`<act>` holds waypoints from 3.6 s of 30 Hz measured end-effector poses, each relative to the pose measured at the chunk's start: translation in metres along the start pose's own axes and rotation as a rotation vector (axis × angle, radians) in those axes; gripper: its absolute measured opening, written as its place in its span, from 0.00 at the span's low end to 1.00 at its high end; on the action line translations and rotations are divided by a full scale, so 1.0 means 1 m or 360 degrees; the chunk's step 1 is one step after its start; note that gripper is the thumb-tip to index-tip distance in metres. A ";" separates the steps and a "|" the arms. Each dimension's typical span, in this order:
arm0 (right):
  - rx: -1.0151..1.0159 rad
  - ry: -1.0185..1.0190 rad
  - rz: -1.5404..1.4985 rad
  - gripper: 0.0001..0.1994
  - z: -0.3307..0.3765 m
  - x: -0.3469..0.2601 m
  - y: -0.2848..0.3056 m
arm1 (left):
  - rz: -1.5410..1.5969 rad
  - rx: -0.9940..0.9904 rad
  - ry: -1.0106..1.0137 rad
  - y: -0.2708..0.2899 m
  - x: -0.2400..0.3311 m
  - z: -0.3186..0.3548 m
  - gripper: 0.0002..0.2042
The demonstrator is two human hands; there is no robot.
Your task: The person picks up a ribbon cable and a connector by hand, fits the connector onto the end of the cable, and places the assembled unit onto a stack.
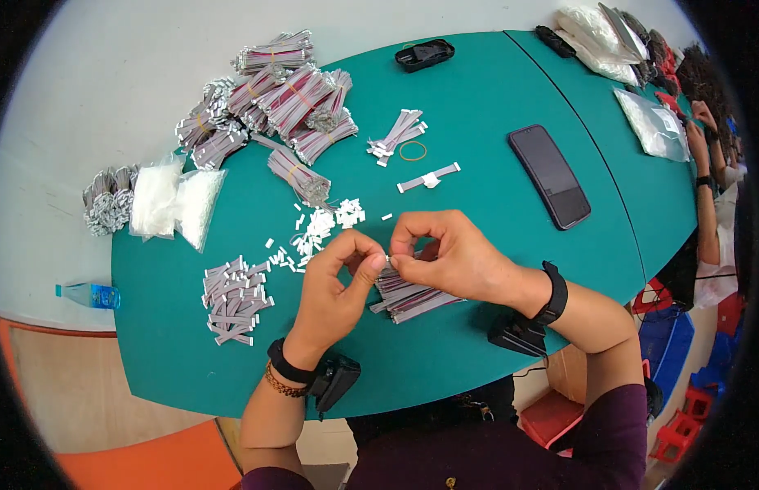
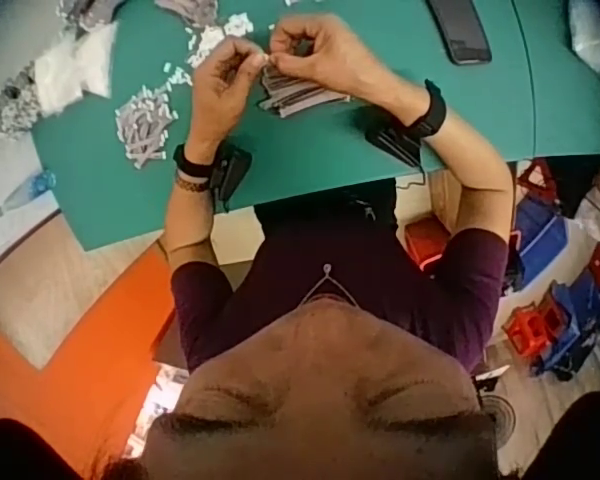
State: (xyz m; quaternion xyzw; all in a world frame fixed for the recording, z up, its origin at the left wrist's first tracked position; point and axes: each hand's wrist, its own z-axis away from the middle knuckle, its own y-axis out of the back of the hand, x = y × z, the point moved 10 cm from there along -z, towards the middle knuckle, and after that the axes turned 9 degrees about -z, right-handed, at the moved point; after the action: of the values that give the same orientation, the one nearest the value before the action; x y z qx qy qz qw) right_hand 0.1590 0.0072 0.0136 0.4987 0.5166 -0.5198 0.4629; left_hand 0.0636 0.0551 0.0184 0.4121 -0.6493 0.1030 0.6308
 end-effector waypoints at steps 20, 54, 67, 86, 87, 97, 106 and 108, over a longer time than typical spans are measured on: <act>-0.0034 -0.0029 -0.0007 0.04 0.000 0.004 -0.001 | -0.0243 0.0024 -0.0159 0.004 0.010 -0.001 0.06; 0.0060 -0.0053 -0.0047 0.04 0.001 0.001 0.001 | 0.0341 -0.0095 0.0121 -0.003 -0.008 -0.001 0.07; 0.0056 -0.0014 0.0005 0.03 0.003 -0.001 -0.001 | 0.0011 0.0103 -0.0065 0.006 0.003 0.001 0.06; 0.0123 0.0048 -0.0013 0.05 0.000 -0.002 0.003 | 0.0092 -0.0013 0.0064 0.004 -0.004 0.000 0.06; 0.0085 -0.0033 0.0009 0.04 0.000 0.000 0.001 | 0.0203 0.0005 0.0087 0.004 -0.005 -0.001 0.06; 0.0067 -0.0037 -0.0043 0.03 0.001 0.002 0.000 | 0.0309 -0.0053 0.0180 0.002 -0.011 -0.001 0.06; 0.0130 0.0192 0.0187 0.04 0.006 -0.009 0.001 | 0.0288 -0.0054 0.0162 0.001 -0.010 0.000 0.06; 0.0146 0.0151 0.0161 0.04 0.006 -0.007 0.001 | 0.0232 -0.0030 0.0103 0.002 -0.007 0.000 0.06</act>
State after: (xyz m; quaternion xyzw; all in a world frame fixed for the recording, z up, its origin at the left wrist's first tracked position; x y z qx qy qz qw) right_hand 0.1606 0.0010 0.0201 0.5688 0.4878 -0.4947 0.4403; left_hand 0.0615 0.0589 0.0126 0.3542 -0.6578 0.1558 0.6462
